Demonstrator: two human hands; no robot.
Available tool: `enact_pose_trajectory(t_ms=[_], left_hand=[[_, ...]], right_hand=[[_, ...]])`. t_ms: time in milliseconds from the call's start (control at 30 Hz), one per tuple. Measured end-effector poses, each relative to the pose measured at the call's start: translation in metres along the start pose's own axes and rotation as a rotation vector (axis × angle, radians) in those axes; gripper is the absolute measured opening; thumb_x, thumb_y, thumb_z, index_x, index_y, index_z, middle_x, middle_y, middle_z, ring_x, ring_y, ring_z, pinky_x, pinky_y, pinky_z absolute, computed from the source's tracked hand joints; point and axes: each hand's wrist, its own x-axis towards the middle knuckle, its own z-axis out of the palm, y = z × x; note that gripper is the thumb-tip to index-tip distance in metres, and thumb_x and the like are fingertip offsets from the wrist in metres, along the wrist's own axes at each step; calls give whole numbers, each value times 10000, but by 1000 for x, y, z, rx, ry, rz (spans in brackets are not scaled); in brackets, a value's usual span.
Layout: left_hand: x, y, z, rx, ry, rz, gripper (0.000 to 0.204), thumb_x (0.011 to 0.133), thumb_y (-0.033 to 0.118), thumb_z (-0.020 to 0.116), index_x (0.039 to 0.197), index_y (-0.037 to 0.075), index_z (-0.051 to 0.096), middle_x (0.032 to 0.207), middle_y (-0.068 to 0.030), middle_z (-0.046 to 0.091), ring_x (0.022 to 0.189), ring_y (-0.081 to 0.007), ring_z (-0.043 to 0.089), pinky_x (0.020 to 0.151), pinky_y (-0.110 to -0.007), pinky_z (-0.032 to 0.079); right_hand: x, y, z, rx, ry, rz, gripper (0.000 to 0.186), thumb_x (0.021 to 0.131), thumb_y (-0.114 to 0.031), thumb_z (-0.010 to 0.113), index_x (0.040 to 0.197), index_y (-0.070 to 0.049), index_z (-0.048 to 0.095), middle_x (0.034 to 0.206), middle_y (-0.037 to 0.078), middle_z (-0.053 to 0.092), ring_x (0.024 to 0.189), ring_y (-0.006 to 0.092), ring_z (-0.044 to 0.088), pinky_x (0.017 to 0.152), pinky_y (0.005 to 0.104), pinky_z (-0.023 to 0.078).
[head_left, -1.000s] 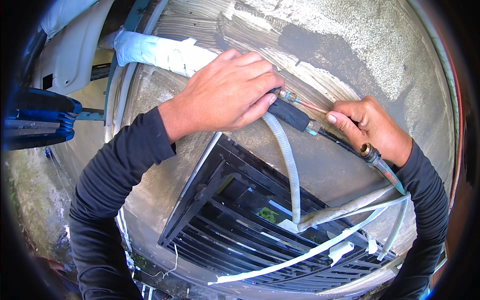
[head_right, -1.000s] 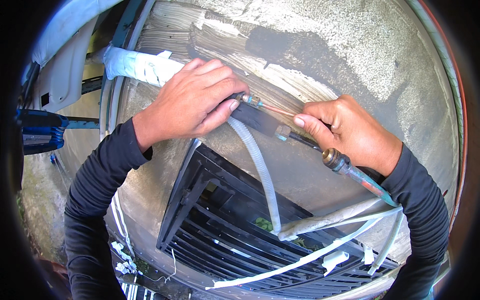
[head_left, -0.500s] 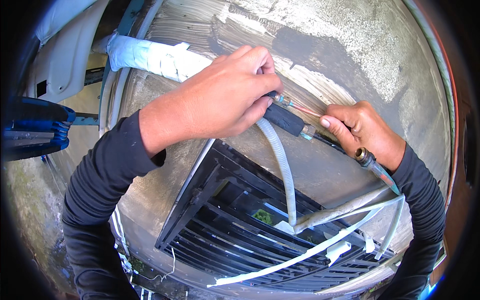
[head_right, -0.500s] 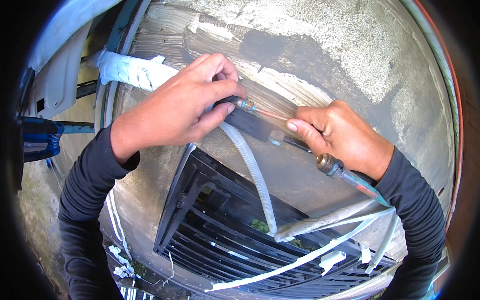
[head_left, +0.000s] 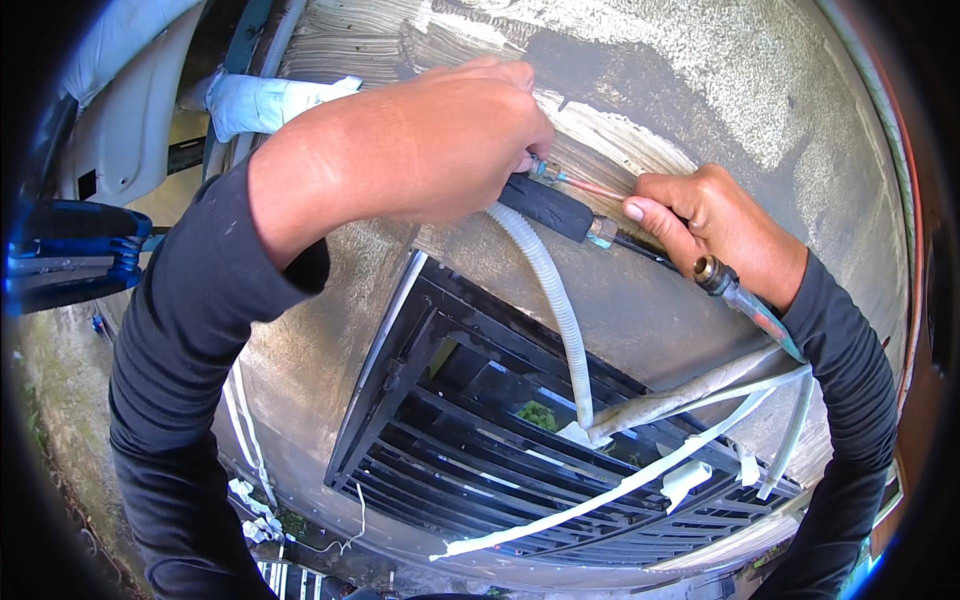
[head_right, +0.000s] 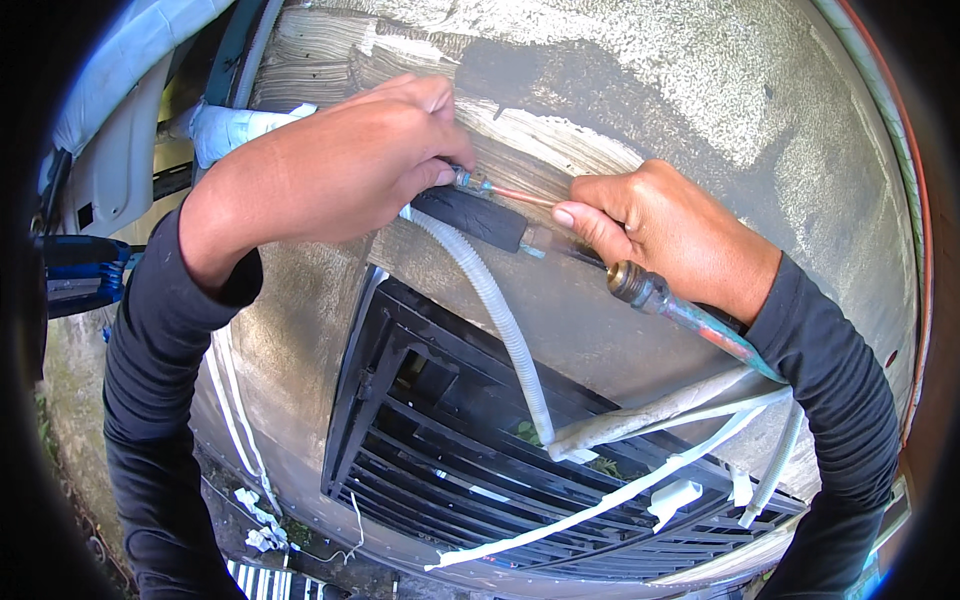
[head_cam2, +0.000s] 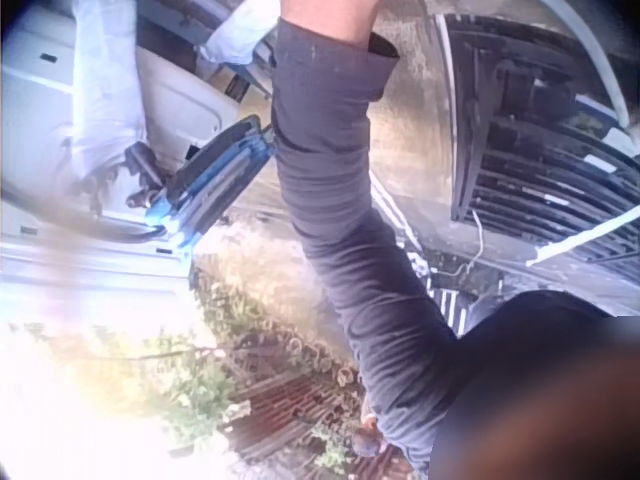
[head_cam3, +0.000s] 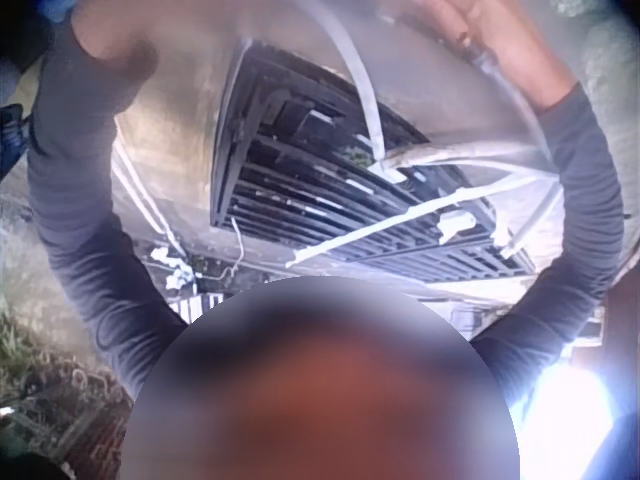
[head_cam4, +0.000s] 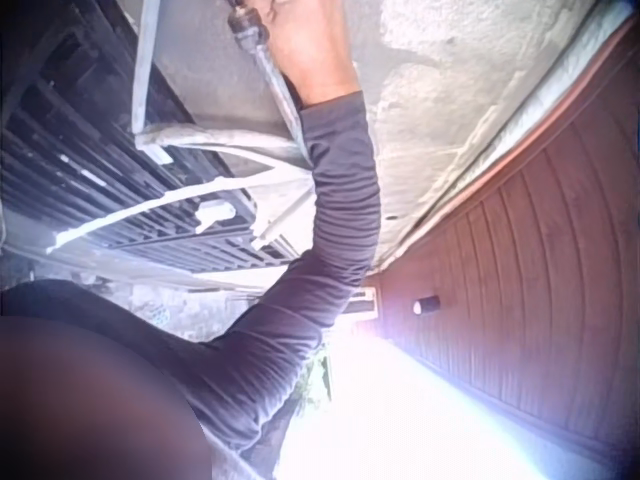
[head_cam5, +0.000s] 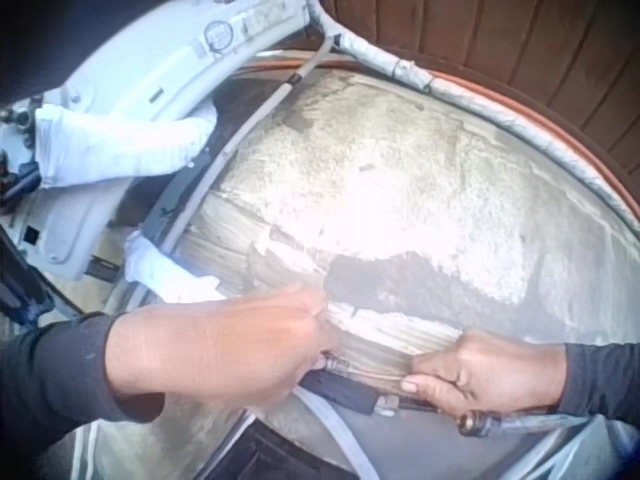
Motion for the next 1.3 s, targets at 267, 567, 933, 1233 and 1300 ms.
enact_pose_trajectory(t_ms=[267, 567, 933, 1233, 1300], left_hand=[[3, 2, 0, 3, -23, -32, 148, 985, 91, 737, 1114, 18, 733, 1087, -136, 606, 1125, -322, 625, 1013, -442, 516], [7, 9, -5, 75, -79, -103, 151, 1005, 117, 729, 1129, 35, 756, 1108, -116, 627, 1160, -310, 622, 1058, -430, 506], [13, 13, -10, 8, -101, -131, 184, 1013, 171, 748, 1161, 62, 767, 1140, -113, 645, 1198, -310, 612, 1106, -436, 473], [21, 12, -17, 78, -213, -144, 190, 1016, 196, 748, 1139, 55, 780, 1144, -106, 669, 1194, -295, 623, 1117, -412, 487], [27, 11, -20, 12, -322, -195, 184, 1004, 184, 760, 1133, 56, 780, 1135, -104, 682, 1190, -295, 624, 1111, -414, 488]], right_hand=[[-1, 2, 0, -14, 17, -21, 394, 1128, -272, 607, 861, 13, 660, 642, 200, 563, 539, 340, 594, 588, 467, 486], [-2, 2, -1, -34, 11, -26, 408, 1133, -299, 600, 876, 11, 659, 667, 216, 570, 569, 383, 592, 608, 478, 492], [-1, 5, -1, -32, 3, -32, 430, 1133, -328, 597, 869, 7, 651, 663, 222, 555, 581, 392, 578, 612, 480, 485], [-2, 6, 0, -20, 23, -68, 445, 1138, -334, 588, 869, 15, 646, 668, 233, 557, 585, 406, 559, 624, 490, 484], [-2, 7, 0, -24, 28, -74, 449, 1140, -338, 583, 870, 14, 646, 670, 236, 559, 587, 406, 552, 624, 489, 485]])
